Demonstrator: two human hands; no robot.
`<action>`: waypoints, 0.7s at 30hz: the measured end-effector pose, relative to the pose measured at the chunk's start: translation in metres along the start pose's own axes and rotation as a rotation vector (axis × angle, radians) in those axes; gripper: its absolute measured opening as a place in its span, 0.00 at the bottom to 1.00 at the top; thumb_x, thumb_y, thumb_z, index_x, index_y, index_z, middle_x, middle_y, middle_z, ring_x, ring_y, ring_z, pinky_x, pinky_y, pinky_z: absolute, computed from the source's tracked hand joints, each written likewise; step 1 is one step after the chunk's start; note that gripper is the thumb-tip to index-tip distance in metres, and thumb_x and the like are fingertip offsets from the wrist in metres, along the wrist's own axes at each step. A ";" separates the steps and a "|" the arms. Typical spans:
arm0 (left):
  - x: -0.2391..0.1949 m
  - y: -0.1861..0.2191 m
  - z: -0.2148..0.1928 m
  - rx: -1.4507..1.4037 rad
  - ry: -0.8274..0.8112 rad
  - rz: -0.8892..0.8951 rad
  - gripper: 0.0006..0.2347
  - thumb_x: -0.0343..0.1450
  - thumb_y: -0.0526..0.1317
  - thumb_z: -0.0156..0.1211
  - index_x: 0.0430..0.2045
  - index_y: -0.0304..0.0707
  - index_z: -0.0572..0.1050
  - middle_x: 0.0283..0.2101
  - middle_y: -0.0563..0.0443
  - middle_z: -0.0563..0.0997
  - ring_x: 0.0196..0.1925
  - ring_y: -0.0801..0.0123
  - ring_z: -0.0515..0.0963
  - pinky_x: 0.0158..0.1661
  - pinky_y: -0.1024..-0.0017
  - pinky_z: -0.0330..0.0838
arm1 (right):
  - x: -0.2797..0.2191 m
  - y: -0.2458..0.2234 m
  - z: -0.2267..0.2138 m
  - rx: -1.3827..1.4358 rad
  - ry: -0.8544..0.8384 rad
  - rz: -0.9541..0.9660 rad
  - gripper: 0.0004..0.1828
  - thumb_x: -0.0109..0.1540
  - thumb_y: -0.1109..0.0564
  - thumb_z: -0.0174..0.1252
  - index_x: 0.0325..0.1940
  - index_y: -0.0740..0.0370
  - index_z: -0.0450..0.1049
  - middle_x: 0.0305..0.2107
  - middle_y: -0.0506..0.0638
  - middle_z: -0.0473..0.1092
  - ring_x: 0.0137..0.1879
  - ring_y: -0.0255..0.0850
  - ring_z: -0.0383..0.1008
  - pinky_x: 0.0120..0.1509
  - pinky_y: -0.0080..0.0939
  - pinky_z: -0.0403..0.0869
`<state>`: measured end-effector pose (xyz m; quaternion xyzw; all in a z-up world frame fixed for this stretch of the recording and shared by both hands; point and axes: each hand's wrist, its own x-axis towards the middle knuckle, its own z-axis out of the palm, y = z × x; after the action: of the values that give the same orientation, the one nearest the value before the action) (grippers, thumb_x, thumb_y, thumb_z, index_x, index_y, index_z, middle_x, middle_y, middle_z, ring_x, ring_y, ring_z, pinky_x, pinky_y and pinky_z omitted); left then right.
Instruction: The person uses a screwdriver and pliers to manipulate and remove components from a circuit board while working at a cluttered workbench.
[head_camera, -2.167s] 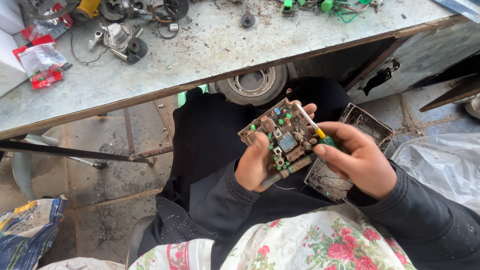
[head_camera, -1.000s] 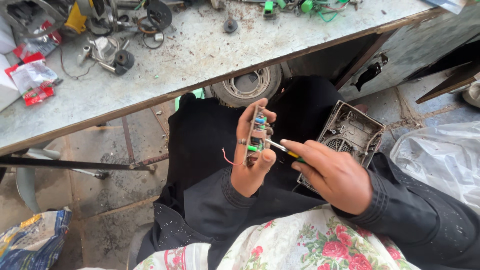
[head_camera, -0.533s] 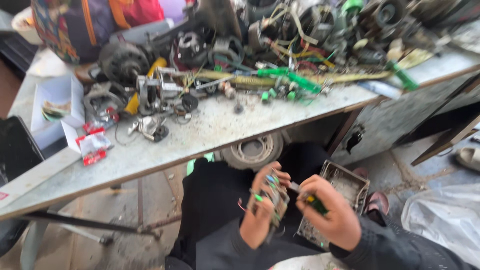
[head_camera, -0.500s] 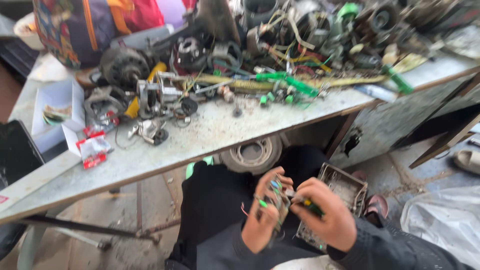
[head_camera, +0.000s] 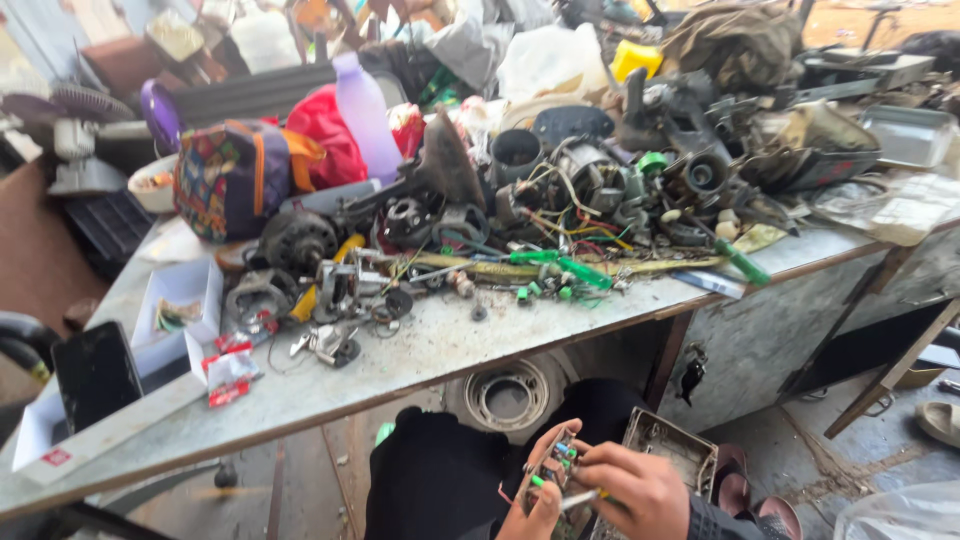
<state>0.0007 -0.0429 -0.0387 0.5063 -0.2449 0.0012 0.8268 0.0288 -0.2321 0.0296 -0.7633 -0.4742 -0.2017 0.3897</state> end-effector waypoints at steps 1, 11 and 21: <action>0.001 -0.004 -0.003 0.004 -0.014 -0.001 0.47 0.69 0.70 0.57 0.71 0.23 0.55 0.57 0.39 0.73 0.59 0.65 0.73 0.63 0.66 0.66 | 0.000 0.001 0.001 -0.017 -0.007 -0.097 0.15 0.52 0.62 0.71 0.41 0.61 0.77 0.38 0.51 0.75 0.49 0.50 0.84 0.41 0.41 0.80; 0.000 -0.042 -0.036 -0.078 -0.019 -0.033 0.50 0.63 0.69 0.63 0.68 0.22 0.53 0.55 0.35 0.74 0.57 0.59 0.75 0.60 0.62 0.68 | 0.002 -0.004 -0.005 -0.059 -0.101 -0.014 0.16 0.52 0.60 0.70 0.44 0.59 0.79 0.39 0.50 0.74 0.37 0.47 0.81 0.37 0.44 0.79; -0.002 -0.029 -0.024 -0.029 0.008 -0.127 0.51 0.63 0.70 0.62 0.69 0.24 0.55 0.59 0.38 0.71 0.64 0.60 0.72 0.66 0.61 0.62 | 0.008 -0.009 -0.011 0.016 -0.063 0.203 0.16 0.48 0.62 0.70 0.39 0.60 0.78 0.35 0.50 0.74 0.33 0.47 0.81 0.33 0.43 0.77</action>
<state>0.0157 -0.0361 -0.0728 0.5086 -0.2092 -0.0528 0.8335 0.0249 -0.2339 0.0453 -0.8102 -0.4080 -0.1333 0.3991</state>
